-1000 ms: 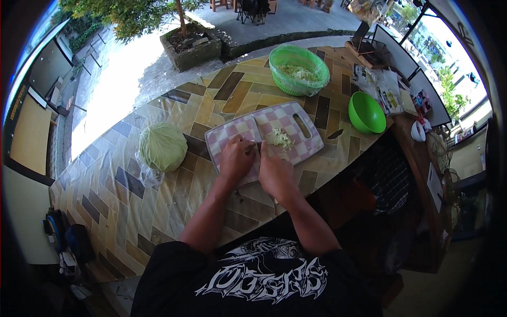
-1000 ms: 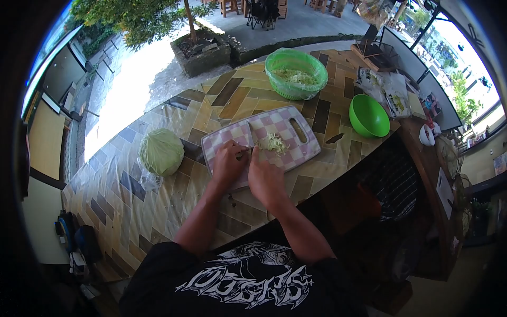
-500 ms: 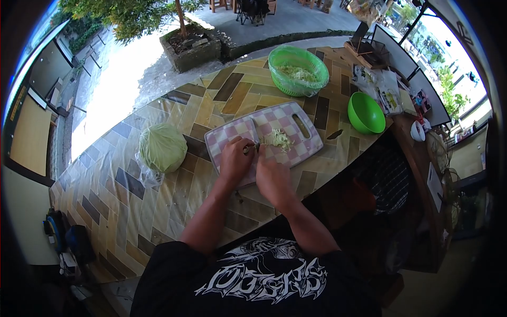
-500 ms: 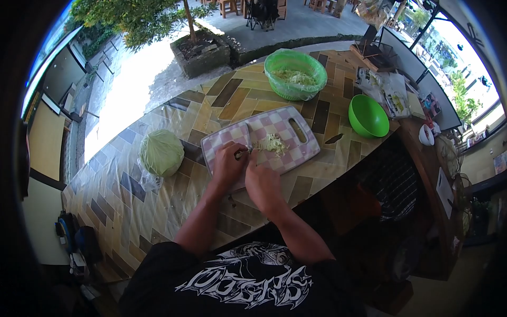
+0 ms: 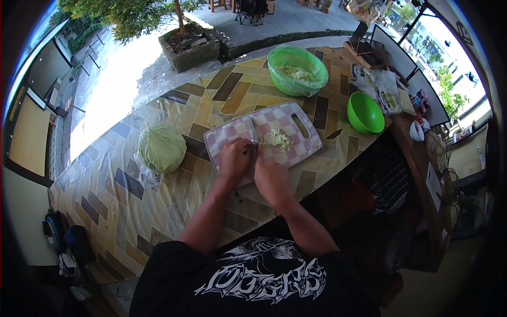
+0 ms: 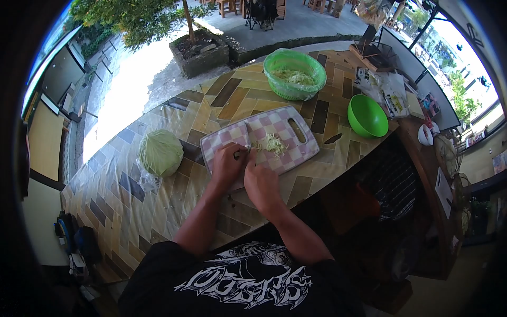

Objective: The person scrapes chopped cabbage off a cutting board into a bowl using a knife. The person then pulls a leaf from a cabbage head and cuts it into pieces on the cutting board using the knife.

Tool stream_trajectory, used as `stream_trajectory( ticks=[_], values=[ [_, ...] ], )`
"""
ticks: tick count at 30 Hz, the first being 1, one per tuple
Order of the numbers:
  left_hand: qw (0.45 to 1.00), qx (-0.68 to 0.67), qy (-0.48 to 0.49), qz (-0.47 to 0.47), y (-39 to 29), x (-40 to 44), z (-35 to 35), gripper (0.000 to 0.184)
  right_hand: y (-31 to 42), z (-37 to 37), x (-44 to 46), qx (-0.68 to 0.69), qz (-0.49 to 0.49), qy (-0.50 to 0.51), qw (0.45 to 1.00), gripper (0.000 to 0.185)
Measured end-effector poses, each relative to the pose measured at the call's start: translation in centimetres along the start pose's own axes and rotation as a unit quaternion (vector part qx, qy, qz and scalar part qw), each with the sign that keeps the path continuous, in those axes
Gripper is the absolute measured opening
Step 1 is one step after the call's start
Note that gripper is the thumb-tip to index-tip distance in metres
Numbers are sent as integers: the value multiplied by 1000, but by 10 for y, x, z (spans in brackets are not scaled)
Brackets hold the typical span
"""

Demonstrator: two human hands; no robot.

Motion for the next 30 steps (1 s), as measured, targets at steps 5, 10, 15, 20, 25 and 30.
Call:
stream_trajectory(
  ticks=[5, 10, 15, 20, 25, 30],
  values=[
    [1000, -1, 7, -3, 3, 0, -3, 14, -8, 1, 17, 0, 25, -13, 1000, 65],
    [999, 10, 12, -45, -3, -2, -4, 18, -22, 20, 7, 19, 5, 69, 997, 69],
    [998, 14, 10, -53, -5, 0, -2, 20, -12, 15, -10, -9, 2, 60, 998, 68],
    [998, 22, -4, -60, -10, 2, -1, 18, -22, 3, 13, 8, -5, 50, 999, 68],
    [997, 25, 4, -72, -13, 1, 0, 17, -28, 18, 18, 30, 26, 36, 999, 67],
    [998, 15, 8, -58, -12, 3, 0, 16, -9, 5, 4, -6, -5, 42, 999, 68]
  ],
)
Point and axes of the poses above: each hand's wrist, its own x-axis towards the middle knuckle, its own z-axis out of the back of the hand, y = z × x, the point moved 10 cm from there along x, towards the middle knuckle, and after that the axes turned 1 degree about -y, right-handed, at the moved point
